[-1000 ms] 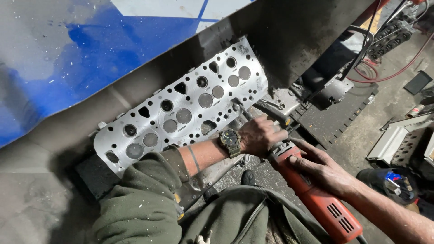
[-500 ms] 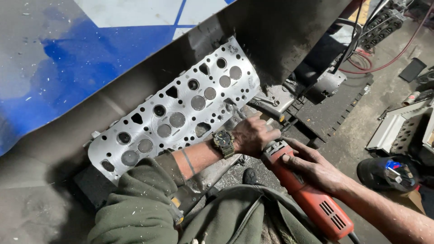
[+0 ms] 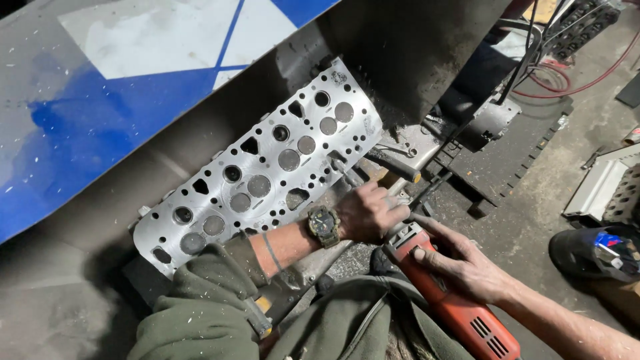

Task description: Grinding and polishing the ports of a cylinder head using a die grinder.

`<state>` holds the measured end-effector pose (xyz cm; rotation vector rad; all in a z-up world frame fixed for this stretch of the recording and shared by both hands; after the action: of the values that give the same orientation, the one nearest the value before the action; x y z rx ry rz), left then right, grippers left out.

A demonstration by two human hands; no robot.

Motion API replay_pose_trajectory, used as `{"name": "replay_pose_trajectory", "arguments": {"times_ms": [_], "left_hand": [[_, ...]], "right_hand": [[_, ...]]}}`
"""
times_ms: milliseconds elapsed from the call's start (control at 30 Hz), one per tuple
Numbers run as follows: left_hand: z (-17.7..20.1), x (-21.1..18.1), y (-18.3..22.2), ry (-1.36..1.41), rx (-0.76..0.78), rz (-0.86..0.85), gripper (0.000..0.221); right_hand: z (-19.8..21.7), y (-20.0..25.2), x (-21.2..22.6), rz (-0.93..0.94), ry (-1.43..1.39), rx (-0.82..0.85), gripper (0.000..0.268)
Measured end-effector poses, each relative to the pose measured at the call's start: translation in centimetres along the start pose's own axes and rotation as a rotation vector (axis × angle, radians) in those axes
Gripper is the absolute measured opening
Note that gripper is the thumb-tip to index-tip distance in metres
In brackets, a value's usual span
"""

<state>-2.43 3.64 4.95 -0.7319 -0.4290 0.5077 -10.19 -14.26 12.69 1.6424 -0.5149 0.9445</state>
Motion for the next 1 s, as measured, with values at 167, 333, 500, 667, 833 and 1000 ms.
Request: {"name": "replay_pose_trajectory", "arguments": {"times_ms": [167,333,500,667,833,1000], "left_hand": [[-0.6,-2.0,0.1,-0.110,-0.047,-0.034,0.035],[-0.5,-1.9,-1.3,-0.124,0.054,-0.022,0.033],[-2.0,-0.7,-1.6,-0.087,0.082,0.006,0.019],[-2.7,-0.2,-1.5,-0.092,0.127,0.047,0.026],[-3.0,-0.1,-1.1,-0.101,0.106,0.052,0.029],[-2.5,0.0,-1.3,-0.048,0.096,0.036,0.034]], "right_hand": [[2.1,0.1,-2.1,-0.013,0.020,0.040,0.078],[3.5,-0.3,-1.8,-0.002,-0.041,0.106,0.077],[4.5,-1.6,-0.9,-0.006,-0.105,0.156,0.076],[4.7,-2.4,0.7,-0.101,0.020,0.117,0.076],[4.6,-2.7,0.3,-0.088,0.047,0.118,0.080],[4.1,-2.6,0.0,-0.043,-0.055,0.115,0.076]]}}
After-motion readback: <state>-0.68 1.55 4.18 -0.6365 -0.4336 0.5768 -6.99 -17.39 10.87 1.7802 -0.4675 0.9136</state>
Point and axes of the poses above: each hand's wrist, its own y-axis away from the middle knuckle, its own z-axis out of the back of the hand, x = y × z, the point moved 4 cm from there along -y, towards the middle knuckle, and after that the axes turned 14 degrees about -y, right-handed, at the moved point
